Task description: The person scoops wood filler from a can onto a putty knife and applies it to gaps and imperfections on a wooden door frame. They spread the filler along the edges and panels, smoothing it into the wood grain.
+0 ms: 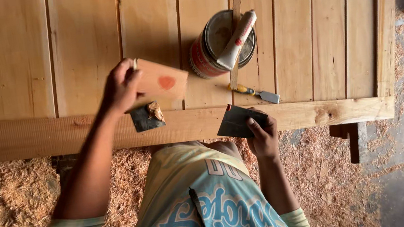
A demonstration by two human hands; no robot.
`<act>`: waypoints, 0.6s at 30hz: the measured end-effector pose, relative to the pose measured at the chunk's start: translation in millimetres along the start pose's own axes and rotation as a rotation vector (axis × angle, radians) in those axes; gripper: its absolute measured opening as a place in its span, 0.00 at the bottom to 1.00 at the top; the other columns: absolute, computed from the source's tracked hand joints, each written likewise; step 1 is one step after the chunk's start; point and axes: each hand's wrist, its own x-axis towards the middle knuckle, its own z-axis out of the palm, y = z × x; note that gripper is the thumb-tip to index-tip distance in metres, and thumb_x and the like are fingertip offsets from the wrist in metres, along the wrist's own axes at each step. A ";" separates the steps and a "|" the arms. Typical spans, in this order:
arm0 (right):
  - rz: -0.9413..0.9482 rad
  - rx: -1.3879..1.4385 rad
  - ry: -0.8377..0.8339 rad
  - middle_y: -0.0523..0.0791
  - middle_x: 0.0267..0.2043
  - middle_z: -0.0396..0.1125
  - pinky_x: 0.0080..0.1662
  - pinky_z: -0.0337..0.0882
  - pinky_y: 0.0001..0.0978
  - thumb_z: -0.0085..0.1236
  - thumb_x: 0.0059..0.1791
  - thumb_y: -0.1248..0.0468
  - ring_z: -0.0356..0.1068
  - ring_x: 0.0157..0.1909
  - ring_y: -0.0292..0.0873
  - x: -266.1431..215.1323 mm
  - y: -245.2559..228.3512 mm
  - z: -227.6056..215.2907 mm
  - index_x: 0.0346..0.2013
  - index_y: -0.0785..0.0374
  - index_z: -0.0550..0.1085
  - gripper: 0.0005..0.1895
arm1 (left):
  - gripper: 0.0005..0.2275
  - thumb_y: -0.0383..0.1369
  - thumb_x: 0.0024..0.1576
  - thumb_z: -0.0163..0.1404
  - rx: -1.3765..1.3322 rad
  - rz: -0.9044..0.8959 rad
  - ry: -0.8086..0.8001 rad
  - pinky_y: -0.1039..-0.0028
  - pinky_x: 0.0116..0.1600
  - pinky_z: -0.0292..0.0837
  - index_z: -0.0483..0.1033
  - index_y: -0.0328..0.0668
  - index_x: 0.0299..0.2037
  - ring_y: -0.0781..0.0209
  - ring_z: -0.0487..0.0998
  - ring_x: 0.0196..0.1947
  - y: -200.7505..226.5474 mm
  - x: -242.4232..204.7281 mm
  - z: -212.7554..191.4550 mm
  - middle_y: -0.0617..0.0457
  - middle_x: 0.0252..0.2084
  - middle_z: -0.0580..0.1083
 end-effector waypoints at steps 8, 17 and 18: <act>0.005 0.006 0.122 0.51 0.47 0.74 0.55 0.76 0.36 0.58 0.53 0.74 0.75 0.48 0.44 -1.0 22.6 -31.0 0.52 0.75 0.74 0.13 | 0.14 0.37 0.64 0.48 1.008 -0.683 -0.558 0.59 0.43 0.79 0.75 0.41 0.56 0.52 0.81 0.35 -81.6 -87.0 -114.0 0.42 0.39 0.81; 0.068 0.004 0.057 0.51 0.45 0.74 0.52 0.76 0.34 0.57 0.53 0.74 0.75 0.47 0.43 15.1 34.6 -18.5 0.49 0.74 0.75 0.10 | 0.12 0.36 0.60 0.51 1.000 -0.630 -0.378 0.54 0.45 0.76 0.75 0.37 0.48 0.44 0.79 0.38 -132.4 -170.2 -45.2 0.39 0.39 0.78; 0.075 -0.003 0.054 0.51 0.45 0.74 0.52 0.77 0.35 0.57 0.53 0.74 0.75 0.46 0.43 19.5 35.3 -16.1 0.49 0.74 0.75 0.10 | 0.12 0.36 0.60 0.51 0.976 -0.597 -0.342 0.54 0.45 0.76 0.75 0.37 0.47 0.43 0.79 0.38 -132.4 -172.3 -38.2 0.38 0.39 0.78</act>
